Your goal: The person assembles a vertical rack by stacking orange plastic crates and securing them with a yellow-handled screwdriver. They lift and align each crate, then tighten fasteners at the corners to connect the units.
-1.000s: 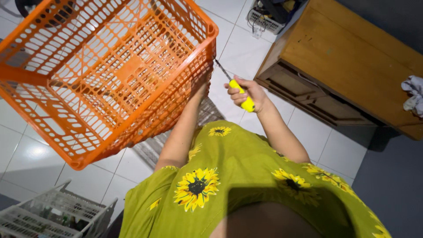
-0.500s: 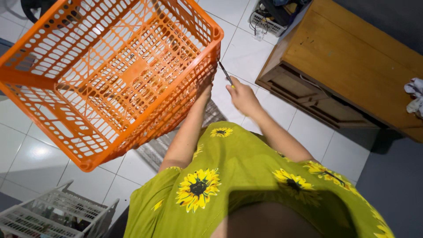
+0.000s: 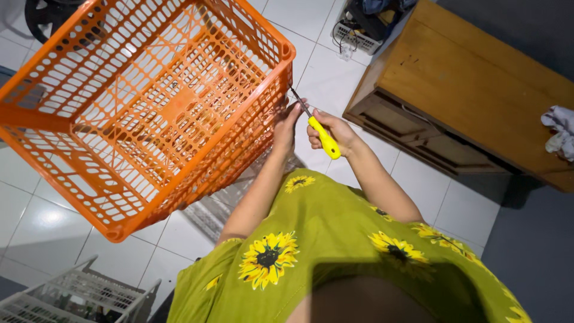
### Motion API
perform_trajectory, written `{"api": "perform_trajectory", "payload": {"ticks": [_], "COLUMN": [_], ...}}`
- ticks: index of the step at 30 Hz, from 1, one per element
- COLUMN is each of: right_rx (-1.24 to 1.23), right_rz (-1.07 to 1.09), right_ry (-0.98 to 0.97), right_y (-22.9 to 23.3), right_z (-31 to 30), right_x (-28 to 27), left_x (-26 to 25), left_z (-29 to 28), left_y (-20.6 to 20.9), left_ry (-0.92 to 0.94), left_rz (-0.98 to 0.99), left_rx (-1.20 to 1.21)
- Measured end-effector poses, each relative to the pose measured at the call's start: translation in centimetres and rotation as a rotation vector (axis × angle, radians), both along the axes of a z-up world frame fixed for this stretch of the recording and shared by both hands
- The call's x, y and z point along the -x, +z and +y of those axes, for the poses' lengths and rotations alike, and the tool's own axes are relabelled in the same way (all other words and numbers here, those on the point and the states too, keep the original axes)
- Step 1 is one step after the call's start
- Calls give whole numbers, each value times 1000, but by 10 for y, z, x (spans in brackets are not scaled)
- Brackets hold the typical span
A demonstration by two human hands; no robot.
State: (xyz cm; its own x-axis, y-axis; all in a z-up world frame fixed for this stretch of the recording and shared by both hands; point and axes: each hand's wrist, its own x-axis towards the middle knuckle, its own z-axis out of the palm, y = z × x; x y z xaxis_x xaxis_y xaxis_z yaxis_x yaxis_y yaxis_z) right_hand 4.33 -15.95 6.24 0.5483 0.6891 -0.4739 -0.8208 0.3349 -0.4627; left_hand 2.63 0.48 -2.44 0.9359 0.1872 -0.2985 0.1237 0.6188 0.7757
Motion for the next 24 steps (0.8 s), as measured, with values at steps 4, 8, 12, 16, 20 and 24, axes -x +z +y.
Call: {"api": "perform_trajectory", "payload": {"ticks": [4,8,12,16,20,24], "right_rx": [198,561,1195,1444,1468,1398], "right_rz": [-123,-238,-1057,-1494,-1441,-1452], "right_ry": [-23,42,-5,-221,-130,-131], "right_y": [18,42,57,53,43,30], "right_z": [5,13,14,19,18,11], "right_x": [1,15,50,60,47,39], "left_x": [-1,-2,-5,-10,-24,-50], "left_z": [5,-1,-4,1,29,43], "left_y": [24,32,24,2,-35,-86], "left_ry": [-67,10,17,7,-90,-392], "left_rz": [7,52,7,120,81,183], "left_rx": [74,136,81,-225,-632,-1115]}}
